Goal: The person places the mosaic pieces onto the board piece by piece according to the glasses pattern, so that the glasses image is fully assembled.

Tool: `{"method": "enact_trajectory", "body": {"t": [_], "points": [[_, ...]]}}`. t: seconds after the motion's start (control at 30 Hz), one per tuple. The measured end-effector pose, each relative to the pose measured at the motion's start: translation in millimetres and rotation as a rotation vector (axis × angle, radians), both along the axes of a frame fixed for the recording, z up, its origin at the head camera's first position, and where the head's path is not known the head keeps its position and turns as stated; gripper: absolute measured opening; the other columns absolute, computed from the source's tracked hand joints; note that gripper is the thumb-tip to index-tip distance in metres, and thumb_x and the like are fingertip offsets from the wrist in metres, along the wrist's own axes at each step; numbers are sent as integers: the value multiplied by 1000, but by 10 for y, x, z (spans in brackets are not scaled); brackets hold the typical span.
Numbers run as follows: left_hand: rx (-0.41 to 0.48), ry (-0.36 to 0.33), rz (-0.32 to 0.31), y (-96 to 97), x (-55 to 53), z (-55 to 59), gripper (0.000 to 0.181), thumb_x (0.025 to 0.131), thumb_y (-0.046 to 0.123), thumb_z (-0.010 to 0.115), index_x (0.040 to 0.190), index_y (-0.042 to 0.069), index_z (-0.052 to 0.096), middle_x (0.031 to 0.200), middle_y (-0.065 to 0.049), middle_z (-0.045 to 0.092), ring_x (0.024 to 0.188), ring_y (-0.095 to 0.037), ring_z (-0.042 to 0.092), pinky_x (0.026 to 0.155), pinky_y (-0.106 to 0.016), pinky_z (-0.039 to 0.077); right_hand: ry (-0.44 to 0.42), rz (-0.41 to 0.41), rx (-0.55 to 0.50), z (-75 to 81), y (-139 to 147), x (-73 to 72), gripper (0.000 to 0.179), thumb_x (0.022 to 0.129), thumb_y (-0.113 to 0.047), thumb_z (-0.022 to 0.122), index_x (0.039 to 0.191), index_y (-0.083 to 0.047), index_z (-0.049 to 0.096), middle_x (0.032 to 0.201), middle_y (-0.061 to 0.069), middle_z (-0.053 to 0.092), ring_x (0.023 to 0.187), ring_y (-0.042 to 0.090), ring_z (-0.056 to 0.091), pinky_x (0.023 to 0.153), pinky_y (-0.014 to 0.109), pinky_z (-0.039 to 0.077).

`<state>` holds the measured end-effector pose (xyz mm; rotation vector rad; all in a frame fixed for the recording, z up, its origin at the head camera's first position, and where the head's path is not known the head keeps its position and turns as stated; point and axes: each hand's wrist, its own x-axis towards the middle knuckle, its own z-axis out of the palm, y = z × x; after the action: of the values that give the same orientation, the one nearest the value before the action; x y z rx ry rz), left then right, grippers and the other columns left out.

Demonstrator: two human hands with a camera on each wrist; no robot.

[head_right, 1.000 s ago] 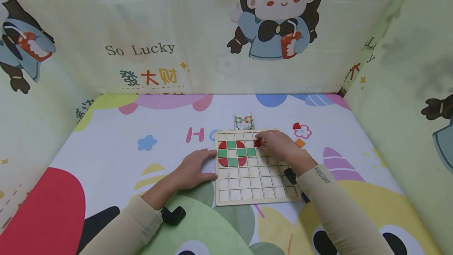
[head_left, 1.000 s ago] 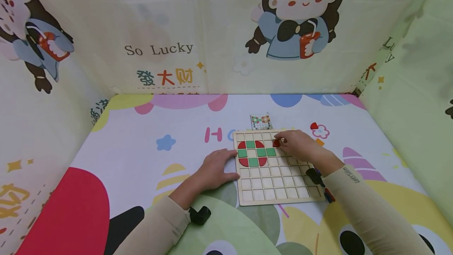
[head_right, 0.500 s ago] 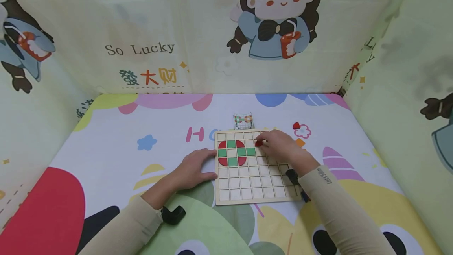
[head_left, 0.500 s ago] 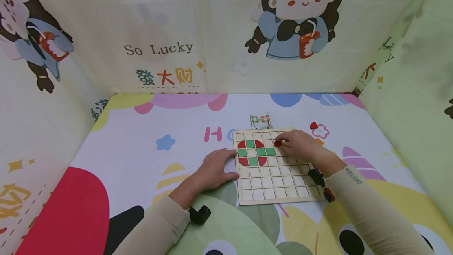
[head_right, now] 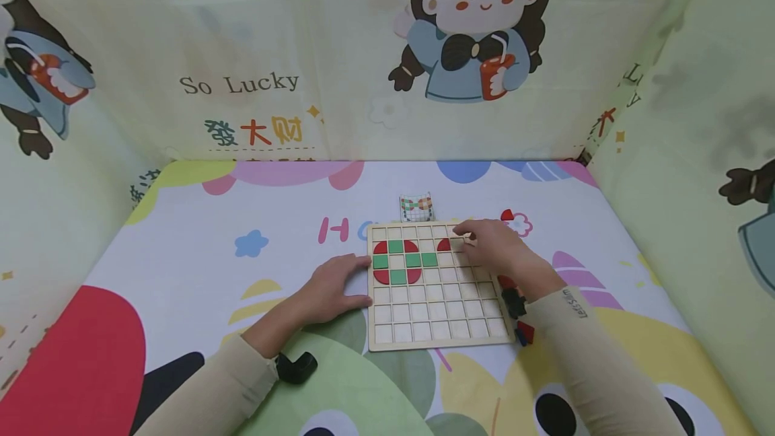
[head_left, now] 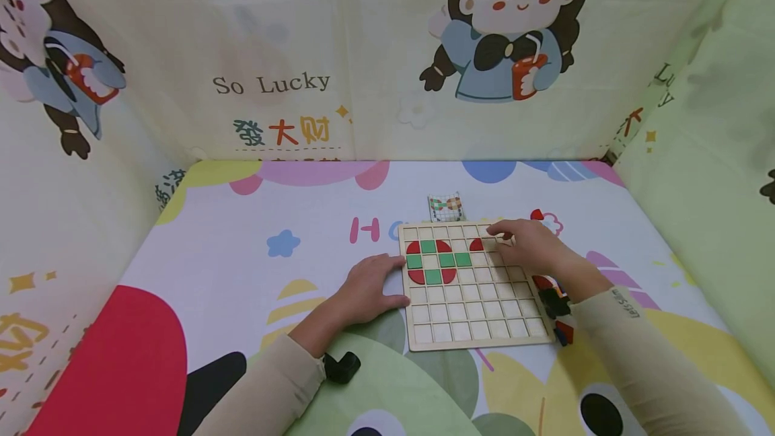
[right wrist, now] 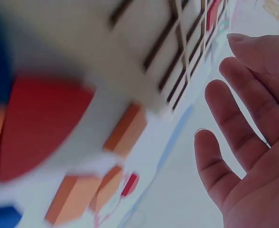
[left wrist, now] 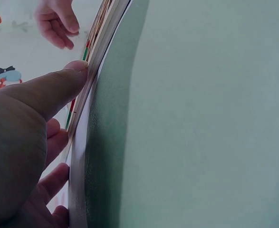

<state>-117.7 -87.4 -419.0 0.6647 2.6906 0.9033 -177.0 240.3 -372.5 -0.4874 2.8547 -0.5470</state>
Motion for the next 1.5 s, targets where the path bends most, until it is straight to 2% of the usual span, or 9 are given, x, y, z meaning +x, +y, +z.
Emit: {"method": "enact_trajectory", "body": {"t": [0.13, 0.4, 0.47, 0.6, 0.87, 1.2, 1.37, 1.5], "points": [[0, 2, -1, -3, 2, 0, 70, 88, 35, 77, 147, 9, 49, 144, -10, 50, 136, -33, 39, 113, -53, 29, 13, -33, 5, 10, 141, 26, 38, 94, -14, 65, 131, -5, 65, 114, 20, 66, 100, 36, 61, 84, 54, 53], [1, 4, -1, -8, 7, -4, 70, 88, 35, 77, 147, 9, 48, 144, -11, 50, 136, -33, 39, 113, -54, 28, 1, -79, 36, -11, 429, 79, 40, 94, -18, 68, 130, -2, 62, 116, 26, 64, 105, 44, 57, 87, 59, 51], [0, 2, 2, -8, 9, -3, 70, 88, 35, 77, 147, 9, 48, 145, -10, 50, 137, -33, 39, 113, -54, 28, 2, -87, 36, -5, 495, 102, 41, 93, -18, 70, 129, -1, 62, 115, 26, 64, 105, 44, 56, 85, 56, 52], [-4, 1, 7, -8, 13, -2, 70, 88, 35, 77, 147, 9, 48, 145, -11, 49, 137, -33, 39, 113, -54, 28, -11, -110, 31, -3, 617, 132, 42, 93, -18, 70, 130, 0, 61, 114, 27, 62, 101, 44, 55, 73, 45, 57], [7, -3, 15, -3, 16, -10, 70, 87, 34, 78, 146, 9, 49, 144, -10, 50, 136, -33, 40, 112, -55, 29, -70, -155, 2, -47, 757, 148, 43, 96, -18, 65, 135, -2, 56, 120, 30, 59, 108, 49, 51, 67, 41, 58], [-2, -3, 13, 2, 16, -7, 70, 87, 35, 77, 147, 10, 49, 144, -10, 50, 135, -33, 40, 112, -54, 30, -54, -202, 13, -80, 778, 94, 44, 96, -21, 67, 134, 0, 57, 123, 32, 55, 111, 50, 50, 78, 51, 57], [-6, -1, 9, 4, 10, -13, 70, 88, 35, 77, 147, 10, 49, 144, -9, 50, 135, -32, 40, 112, -54, 30, -47, -198, 38, -109, 785, 54, 43, 96, -21, 68, 131, 3, 59, 121, 31, 58, 112, 50, 51, 89, 61, 49], [-8, -1, 5, 5, 5, -15, 70, 88, 36, 77, 147, 10, 48, 144, -10, 50, 136, -33, 39, 112, -54, 29, -51, -201, 45, -136, 796, 42, 42, 96, -20, 68, 129, 3, 60, 119, 29, 60, 111, 49, 52, 89, 61, 49]]}}
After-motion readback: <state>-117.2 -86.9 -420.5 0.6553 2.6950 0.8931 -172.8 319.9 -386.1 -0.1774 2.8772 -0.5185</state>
